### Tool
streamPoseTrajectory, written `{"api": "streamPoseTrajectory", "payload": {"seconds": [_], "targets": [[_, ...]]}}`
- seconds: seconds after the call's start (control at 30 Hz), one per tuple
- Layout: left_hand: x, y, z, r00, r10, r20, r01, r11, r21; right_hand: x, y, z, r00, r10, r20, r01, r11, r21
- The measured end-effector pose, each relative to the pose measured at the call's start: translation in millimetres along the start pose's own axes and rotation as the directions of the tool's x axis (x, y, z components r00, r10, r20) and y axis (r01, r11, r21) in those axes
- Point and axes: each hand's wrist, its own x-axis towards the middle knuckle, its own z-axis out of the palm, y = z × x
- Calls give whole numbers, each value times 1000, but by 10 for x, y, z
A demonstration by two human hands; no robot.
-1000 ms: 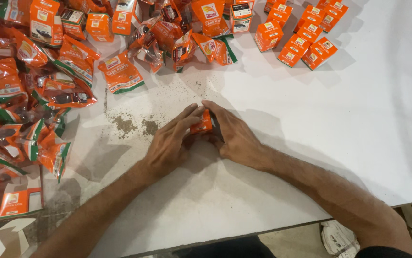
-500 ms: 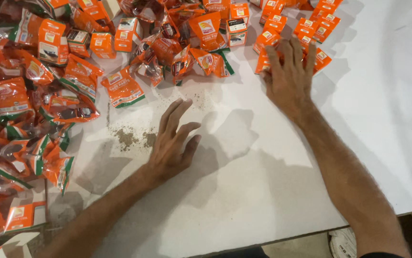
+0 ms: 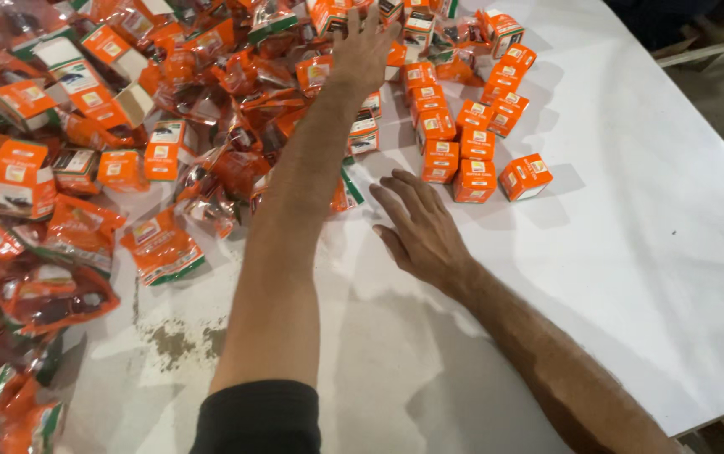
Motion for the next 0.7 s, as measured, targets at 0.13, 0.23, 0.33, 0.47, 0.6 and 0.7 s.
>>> {"api": "streamPoseTrajectory", "payload": {"seconds": [0.13, 0.23, 0.33, 0.47, 0.6, 0.7], "targets": [[-26, 124, 202, 920, -43, 389, 75, 995, -68, -26, 26, 44, 999, 13, 40, -14, 1000, 14], [-43, 20, 73, 935, -118, 334, 184, 968, -173, -53, 33, 52, 1000, 10, -14, -10, 1000, 7], [-166, -135, -388, 988, -146, -43, 123, 934, -335, -55, 11, 6, 980, 25, -198, -19, 999, 30], [-899, 54, -1364, 974, 213, 82, -113, 762, -637, -28, -128, 8, 907, 47, -418, 30, 984, 177], [-1667, 215, -2103, 931, 222, 289, 84, 642, -762, -97, -439, 163, 863, 399, 308, -503, 634, 588], [-2048, -132, -2339, 920, -37, 391, 309, 682, -663, -193, -627, 229, 886, 339, 316, -458, 539, 707]]}}
